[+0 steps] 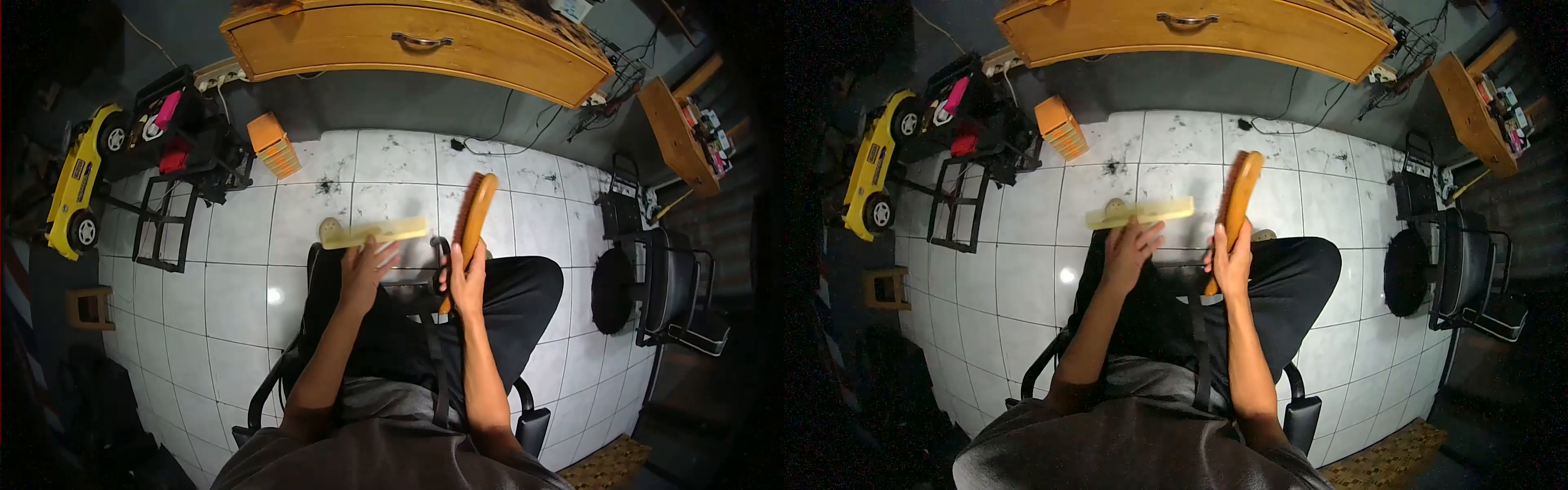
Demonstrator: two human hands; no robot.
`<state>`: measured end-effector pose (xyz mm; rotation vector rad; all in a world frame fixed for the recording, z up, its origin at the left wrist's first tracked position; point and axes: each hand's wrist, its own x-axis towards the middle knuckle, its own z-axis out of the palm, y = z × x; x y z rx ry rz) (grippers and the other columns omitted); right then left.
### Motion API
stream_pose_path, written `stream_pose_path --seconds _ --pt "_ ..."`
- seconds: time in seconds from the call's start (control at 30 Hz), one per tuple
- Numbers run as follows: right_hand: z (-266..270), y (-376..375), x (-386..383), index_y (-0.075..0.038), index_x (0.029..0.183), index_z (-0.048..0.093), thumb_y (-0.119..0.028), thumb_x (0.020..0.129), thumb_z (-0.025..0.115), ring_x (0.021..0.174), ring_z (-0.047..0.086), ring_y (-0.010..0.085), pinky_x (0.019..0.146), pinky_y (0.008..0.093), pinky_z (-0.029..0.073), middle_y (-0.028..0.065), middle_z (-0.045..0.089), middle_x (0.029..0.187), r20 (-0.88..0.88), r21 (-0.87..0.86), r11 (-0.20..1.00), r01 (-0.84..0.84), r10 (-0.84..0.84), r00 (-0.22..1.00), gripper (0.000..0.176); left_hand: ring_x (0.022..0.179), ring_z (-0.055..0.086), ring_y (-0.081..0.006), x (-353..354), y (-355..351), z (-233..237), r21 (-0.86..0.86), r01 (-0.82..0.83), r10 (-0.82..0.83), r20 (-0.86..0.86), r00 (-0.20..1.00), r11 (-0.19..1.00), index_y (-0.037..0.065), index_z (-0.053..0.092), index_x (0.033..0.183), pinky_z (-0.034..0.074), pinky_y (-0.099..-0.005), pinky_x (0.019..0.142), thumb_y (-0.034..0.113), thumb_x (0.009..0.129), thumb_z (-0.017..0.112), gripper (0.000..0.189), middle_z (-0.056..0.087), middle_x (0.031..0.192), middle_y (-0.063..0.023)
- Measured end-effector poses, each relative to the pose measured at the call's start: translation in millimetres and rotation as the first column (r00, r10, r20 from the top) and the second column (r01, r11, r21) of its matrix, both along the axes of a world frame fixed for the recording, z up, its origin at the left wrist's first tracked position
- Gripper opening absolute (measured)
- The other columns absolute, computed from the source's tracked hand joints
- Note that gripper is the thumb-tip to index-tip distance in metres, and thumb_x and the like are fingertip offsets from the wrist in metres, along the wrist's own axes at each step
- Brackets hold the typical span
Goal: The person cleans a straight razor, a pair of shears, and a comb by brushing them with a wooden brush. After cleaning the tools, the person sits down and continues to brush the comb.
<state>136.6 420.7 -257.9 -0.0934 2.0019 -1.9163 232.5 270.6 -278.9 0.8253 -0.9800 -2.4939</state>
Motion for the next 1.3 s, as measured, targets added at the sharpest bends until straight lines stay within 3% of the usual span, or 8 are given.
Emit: stream_pose_path --seconds 0.13,0.17,0.47,0.53,0.63,0.93,1.1,1.3 --pt "-10 -14 9 -0.009 0.142 0.03 -0.026 0.096 0.047 0.082 0.066 0.0283 0.076 0.034 0.049 0.0217 0.065 0.095 -0.526 0.331 0.936 -0.121 0.29 0.8 0.052 0.11 0.058 -0.0291 3 -19 4 -0.117 -0.151 0.15 -0.019 0.989 0.982 0.002 0.045 0.115 0.048 -0.0341 0.089 0.026 0.097 0.049 0.03 0.056 0.113 -0.0125" --pt "-5 -7 18 -0.005 0.141 0.031 -0.021 0.095 0.05 0.121 0.047 0.0228 0.099 0.0312 0.036 0.0199 0.047 0.133 -0.212 0.239 0.913 -0.329 0.38 0.9 0.052 0.111 0.058 -0.0285 4 -20 5 -0.12 -0.181 0.182 -0.009 0.983 0.976 0.002 0.045 0.116 0.048 -0.0338 0.089 0.026 0.098 0.048 0.031 0.056 0.114 -0.0126" --pt "-9 -4 33 -0.013 0.146 0.024 -0.016 0.095 0.049 0.102 0.062 0.0249 0.085 0.0311 0.045 0.0242 0.06 0.113 -0.185 0.325 0.824 -0.464 0.536 0.823 0.057 0.104 0.06 -0.0226 4 -22 -8 -0.335 -0.178 0.19 0.003 0.982 0.925 -0.003 0.053 0.114 0.05 -0.0326 0.088 0.025 0.098 0.046 0.033 0.059 0.111 -0.0133" --pt "-20 -7 34 -0.018 0.147 0.02 -0.022 0.095 0.049 0.078 0.063 0.0437 0.064 0.0375 0.049 0.0307 0.061 0.082 -0.347 0.397 0.839 -0.373 0.513 0.785 0.059 0.1 0.062 -0.021 9 -17 -8 -0.383 -0.122 0.144 0.028 0.989 0.915 -0.004 0.056 0.111 0.052 -0.0315 0.086 0.024 0.098 0.046 0.033 0.061 0.107 -0.0128" --pt "-4 -8 29 -0.018 0.148 0.016 -0.02 0.096 0.047 0.048 0.058 0.0231 0.05 0.0348 0.048 0.0224 0.062 0.074 -0.168 0.338 0.896 -0.287 0.357 0.919 0.061 0.092 0.064 -0.0188 17 -7 -13 -0.453 0.293 -0.235 0.18 0.955 0.842 -0.006 0.058 0.108 0.054 -0.03 0.081 0.021 0.097 0.048 0.031 0.063 0.101 -0.012" --pt "2 -5 34 -0.018 0.148 0.018 -0.018 0.096 0.044 0.039 0.048 0.0119 0.038 0.028 0.045 0.0085 0.057 0.068 0.008 0.274 0.815 -0.511 0.529 0.848 0.057 0.093 0.063 -0.0176 7 -26 -8 -0.348 -0.181 0.193 -0.002 0.981 0.92 -0.004 0.055 0.11 0.051 -0.0282 0.076 0.026 0.098 0.047 0.034 0.062 0.101 -0.0101" --pt "4 -8 22 -0.017 0.148 0.016 -0.022 0.097 0.043 0.04 0.054 0.0161 0.041 0.0312 0.049 0.0153 0.06 0.068 0.02 0.213 0.93 -0.3 0.302 0.953 0.058 0.092 0.063 -0.0159 14 -10 -16 -0.428 0.358 -0.33 0.14 0.934 0.83 -0.003 0.054 0.11 0.052 -0.0282 0.076 0.024 0.097 0.049 0.03 0.062 0.102 -0.0093" --pt "-1 -2 32 -0.015 0.147 0.023 -0.02 0.096 0.046 0.041 0.049 0.0112 0.039 0.0283 0.046 0.008 0.057 0.067 -0.067 0.279 0.86 -0.428 0.462 0.884 0.056 0.091 0.063 -0.0156 0 -21 2 -0.322 -0.071 0.095 0.061 0.994 0.944 -0.003 0.055 0.11 0.053 -0.0274 0.075 0.019 0.096 0.05 0.027 0.062 0.101 -0.009"
